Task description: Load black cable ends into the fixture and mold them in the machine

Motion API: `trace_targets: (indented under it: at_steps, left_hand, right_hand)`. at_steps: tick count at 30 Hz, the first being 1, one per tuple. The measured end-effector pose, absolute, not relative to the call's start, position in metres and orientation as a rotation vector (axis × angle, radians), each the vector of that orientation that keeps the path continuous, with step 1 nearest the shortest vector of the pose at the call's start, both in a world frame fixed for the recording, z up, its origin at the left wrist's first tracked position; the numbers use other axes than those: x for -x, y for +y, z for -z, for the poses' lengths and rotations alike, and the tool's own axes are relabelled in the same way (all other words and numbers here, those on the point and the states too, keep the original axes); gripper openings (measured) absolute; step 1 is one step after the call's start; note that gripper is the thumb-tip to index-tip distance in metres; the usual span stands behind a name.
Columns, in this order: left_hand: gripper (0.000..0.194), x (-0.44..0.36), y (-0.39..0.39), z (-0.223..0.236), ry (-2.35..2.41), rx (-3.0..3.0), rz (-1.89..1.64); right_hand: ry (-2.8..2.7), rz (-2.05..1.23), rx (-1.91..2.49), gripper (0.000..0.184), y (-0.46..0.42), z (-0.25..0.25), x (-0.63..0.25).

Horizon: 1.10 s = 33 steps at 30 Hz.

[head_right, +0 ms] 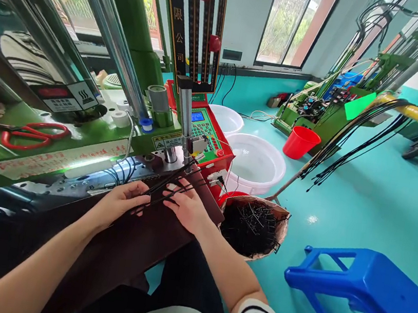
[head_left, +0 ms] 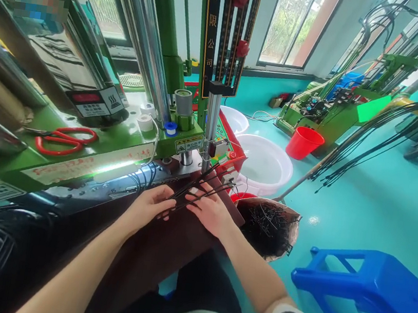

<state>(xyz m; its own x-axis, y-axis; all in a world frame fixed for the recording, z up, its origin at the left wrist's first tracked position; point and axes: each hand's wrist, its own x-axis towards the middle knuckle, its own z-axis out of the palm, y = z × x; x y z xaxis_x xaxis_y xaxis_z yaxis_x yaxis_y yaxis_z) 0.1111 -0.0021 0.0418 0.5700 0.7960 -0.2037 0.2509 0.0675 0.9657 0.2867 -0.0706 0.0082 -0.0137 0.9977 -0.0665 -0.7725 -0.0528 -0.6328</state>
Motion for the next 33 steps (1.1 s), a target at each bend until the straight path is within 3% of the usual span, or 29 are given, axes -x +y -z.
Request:
trace_targets:
  at_steps: [4,10,20,33]
  left_hand:
    - [0.026,-0.114,-0.003,-0.037,0.941,-1.512,-0.498]
    - [0.028,-0.114,-0.001,-0.040,0.976,-1.517,-0.397]
    - [0.028,-0.113,0.000,-0.037,0.979,-1.625,-0.537]
    - [0.029,-0.112,-0.008,-0.030,0.942,-1.751,-0.521]
  right_hand:
    - [-0.531,-1.489,0.492,0.049,-0.063,-0.021,-0.294]
    - [-0.436,-1.417,0.658,0.023,-0.059,-0.018,-0.298]
    - [-0.504,-1.265,0.716,0.024,-0.057,-0.016,-0.296]
    - [-0.471,-1.329,0.527,0.026,-0.062,-0.018,-0.298]
